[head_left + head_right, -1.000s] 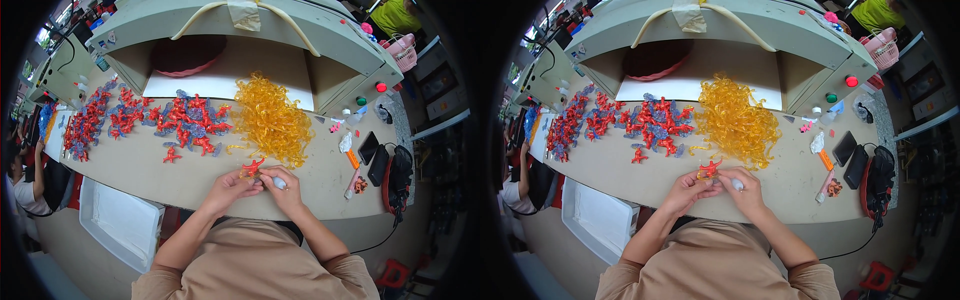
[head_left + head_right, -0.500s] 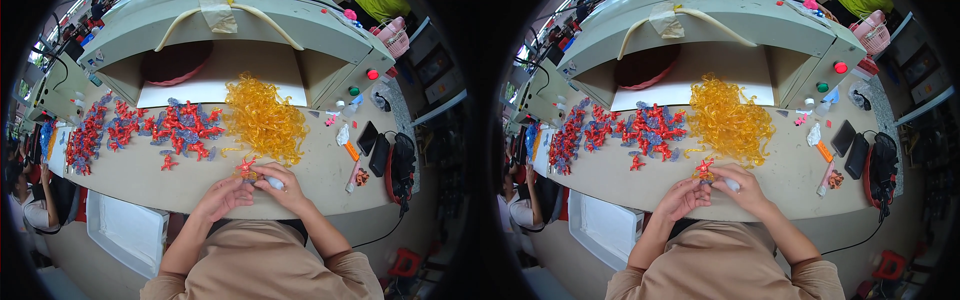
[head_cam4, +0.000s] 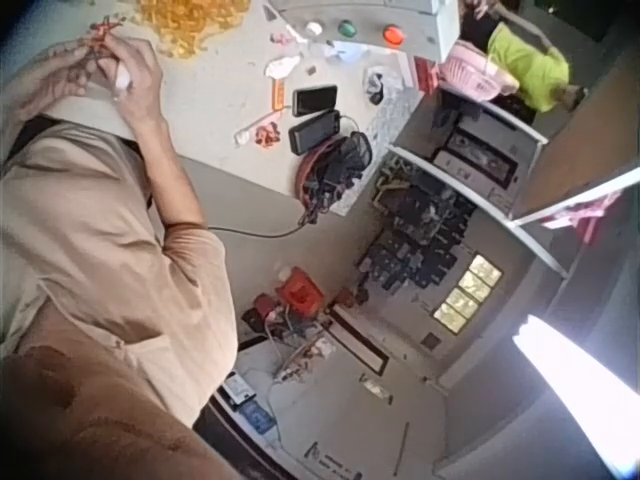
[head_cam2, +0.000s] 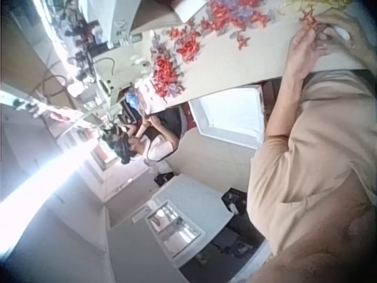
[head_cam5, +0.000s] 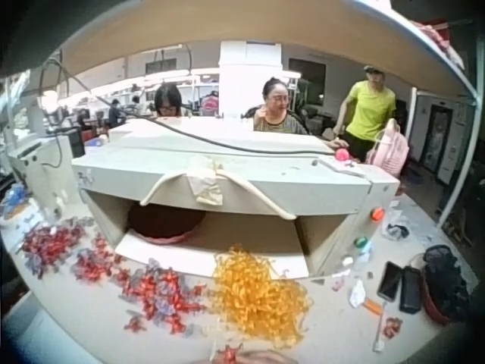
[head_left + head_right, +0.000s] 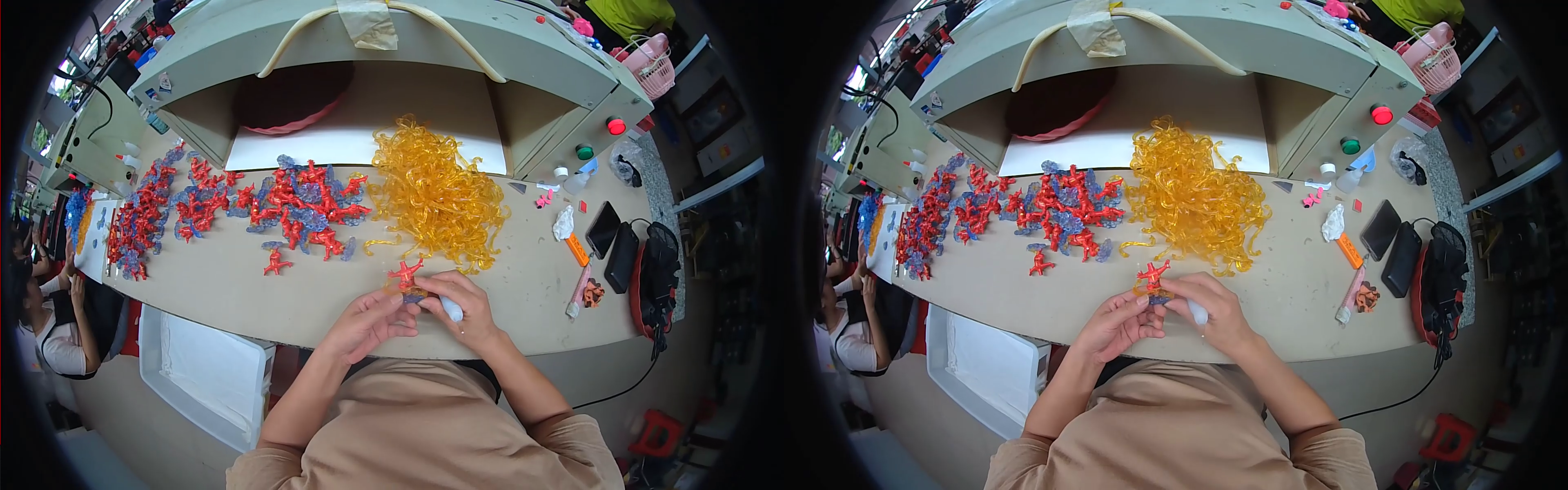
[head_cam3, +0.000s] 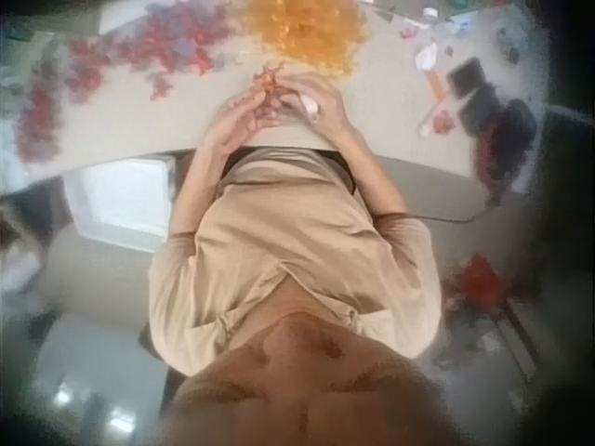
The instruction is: The person assembles toy figurines by applying glue from a bottle to plastic figurines, then attaching colorful fiber tufts to them.
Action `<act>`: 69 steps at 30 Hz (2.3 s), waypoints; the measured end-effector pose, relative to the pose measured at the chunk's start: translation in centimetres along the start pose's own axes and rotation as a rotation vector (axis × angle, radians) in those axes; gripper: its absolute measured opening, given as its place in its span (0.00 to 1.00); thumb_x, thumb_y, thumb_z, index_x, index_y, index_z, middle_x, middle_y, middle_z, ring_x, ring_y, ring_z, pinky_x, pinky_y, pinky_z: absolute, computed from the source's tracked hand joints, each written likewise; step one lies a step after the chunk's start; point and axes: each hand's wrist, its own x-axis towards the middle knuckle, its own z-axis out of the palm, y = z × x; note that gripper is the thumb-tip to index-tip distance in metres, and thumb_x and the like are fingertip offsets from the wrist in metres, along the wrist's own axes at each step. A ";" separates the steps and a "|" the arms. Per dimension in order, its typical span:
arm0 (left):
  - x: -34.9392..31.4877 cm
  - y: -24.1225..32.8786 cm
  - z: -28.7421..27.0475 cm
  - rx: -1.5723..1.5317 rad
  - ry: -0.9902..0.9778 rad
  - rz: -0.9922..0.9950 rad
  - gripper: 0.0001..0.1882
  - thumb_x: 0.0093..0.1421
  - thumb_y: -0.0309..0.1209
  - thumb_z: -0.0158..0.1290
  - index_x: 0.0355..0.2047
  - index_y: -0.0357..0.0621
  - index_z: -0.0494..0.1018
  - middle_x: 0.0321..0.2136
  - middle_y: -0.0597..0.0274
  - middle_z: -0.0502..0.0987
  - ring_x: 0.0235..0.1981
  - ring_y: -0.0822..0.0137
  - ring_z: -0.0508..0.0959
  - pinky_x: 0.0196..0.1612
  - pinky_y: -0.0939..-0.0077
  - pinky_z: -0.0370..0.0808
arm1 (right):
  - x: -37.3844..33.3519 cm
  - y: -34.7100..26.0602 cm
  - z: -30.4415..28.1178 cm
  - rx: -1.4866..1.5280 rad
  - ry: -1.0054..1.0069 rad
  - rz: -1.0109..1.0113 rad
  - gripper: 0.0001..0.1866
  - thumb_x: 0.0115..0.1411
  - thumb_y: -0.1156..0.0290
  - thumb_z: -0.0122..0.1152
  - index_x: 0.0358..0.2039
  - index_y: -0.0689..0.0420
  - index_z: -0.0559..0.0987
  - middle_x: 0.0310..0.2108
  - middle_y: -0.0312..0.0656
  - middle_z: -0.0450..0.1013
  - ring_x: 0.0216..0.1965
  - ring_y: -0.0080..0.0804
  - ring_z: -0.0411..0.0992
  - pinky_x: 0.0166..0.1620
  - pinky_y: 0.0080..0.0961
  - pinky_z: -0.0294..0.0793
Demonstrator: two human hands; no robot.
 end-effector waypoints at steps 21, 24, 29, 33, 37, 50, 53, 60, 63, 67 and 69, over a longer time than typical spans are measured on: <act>-1.2 1.3 1.6 0.271 0.321 0.000 0.18 0.68 0.38 0.46 0.47 0.35 0.70 0.39 0.46 0.78 0.41 0.57 0.81 0.43 0.66 0.80 | -2.8 1.6 -2.3 0.213 0.029 0.317 0.14 0.61 0.65 0.62 0.40 0.59 0.71 0.38 0.39 0.72 0.35 0.22 0.71 0.41 0.22 0.72; -1.1 1.1 1.6 0.307 0.335 -0.010 0.18 0.68 0.39 0.46 0.48 0.35 0.70 0.39 0.46 0.79 0.41 0.57 0.81 0.43 0.67 0.80 | -3.5 1.5 -1.6 0.516 0.135 0.417 0.18 0.63 0.58 0.59 0.41 0.60 0.72 0.37 0.38 0.72 0.35 0.21 0.70 0.40 0.20 0.71; -1.1 0.9 2.0 0.350 0.350 -0.022 0.20 0.67 0.41 0.47 0.49 0.35 0.71 0.39 0.49 0.79 0.42 0.61 0.81 0.45 0.70 0.80 | -3.0 1.9 -1.1 0.435 0.280 0.238 0.19 0.63 0.56 0.59 0.40 0.61 0.73 0.35 0.37 0.72 0.34 0.20 0.70 0.38 0.17 0.70; -0.8 0.7 2.1 0.395 0.355 -0.041 0.19 0.68 0.39 0.46 0.51 0.36 0.70 0.40 0.48 0.79 0.43 0.59 0.81 0.43 0.70 0.80 | -3.4 2.7 -1.2 0.483 0.332 0.266 0.16 0.60 0.62 0.64 0.39 0.61 0.74 0.34 0.37 0.74 0.34 0.21 0.72 0.37 0.18 0.72; -0.5 0.7 2.3 0.408 0.361 -0.050 0.19 0.68 0.39 0.46 0.52 0.38 0.70 0.41 0.48 0.79 0.43 0.60 0.81 0.45 0.69 0.80 | -3.0 2.3 -1.0 0.414 0.350 0.215 0.14 0.58 0.66 0.66 0.38 0.61 0.74 0.32 0.38 0.74 0.32 0.21 0.72 0.36 0.19 0.72; -0.1 0.7 2.4 0.445 0.377 -0.074 0.21 0.68 0.40 0.47 0.53 0.37 0.70 0.42 0.48 0.78 0.44 0.61 0.80 0.47 0.69 0.79 | -2.7 1.8 -1.2 0.111 0.272 0.087 0.13 0.51 0.73 0.71 0.34 0.61 0.75 0.29 0.43 0.75 0.28 0.31 0.74 0.32 0.24 0.72; -0.1 0.7 2.4 0.450 0.373 -0.072 0.21 0.68 0.40 0.47 0.52 0.36 0.70 0.42 0.48 0.78 0.44 0.60 0.80 0.47 0.69 0.79 | -2.7 1.8 -1.1 0.096 0.259 0.088 0.14 0.50 0.73 0.72 0.34 0.60 0.76 0.29 0.44 0.75 0.29 0.32 0.74 0.32 0.25 0.73; 0.0 0.5 2.6 0.466 0.378 -0.055 0.20 0.68 0.40 0.46 0.50 0.34 0.70 0.41 0.46 0.79 0.43 0.59 0.81 0.46 0.69 0.79 | -2.6 1.5 -1.1 0.061 0.240 0.065 0.14 0.49 0.73 0.72 0.34 0.59 0.76 0.29 0.43 0.75 0.28 0.34 0.74 0.32 0.26 0.72; -0.1 0.5 2.9 0.476 0.379 -0.041 0.21 0.68 0.40 0.45 0.49 0.33 0.71 0.40 0.46 0.79 0.43 0.59 0.81 0.45 0.70 0.80 | -2.4 1.3 -1.2 0.049 0.235 0.049 0.14 0.49 0.73 0.72 0.34 0.58 0.76 0.28 0.43 0.75 0.28 0.35 0.74 0.31 0.26 0.72; -0.1 0.5 2.9 0.483 0.372 -0.041 0.21 0.69 0.40 0.45 0.49 0.33 0.70 0.41 0.46 0.79 0.43 0.59 0.81 0.45 0.70 0.80 | -2.5 1.5 -1.1 0.057 0.237 0.055 0.14 0.49 0.73 0.72 0.34 0.58 0.76 0.28 0.43 0.75 0.27 0.35 0.73 0.31 0.26 0.72; -0.1 0.6 2.8 0.467 0.368 -0.049 0.20 0.68 0.39 0.46 0.50 0.34 0.70 0.42 0.47 0.78 0.44 0.59 0.80 0.47 0.69 0.79 | -2.5 1.5 -1.1 0.038 0.244 0.031 0.15 0.48 0.73 0.73 0.34 0.58 0.76 0.28 0.43 0.74 0.27 0.36 0.73 0.31 0.27 0.72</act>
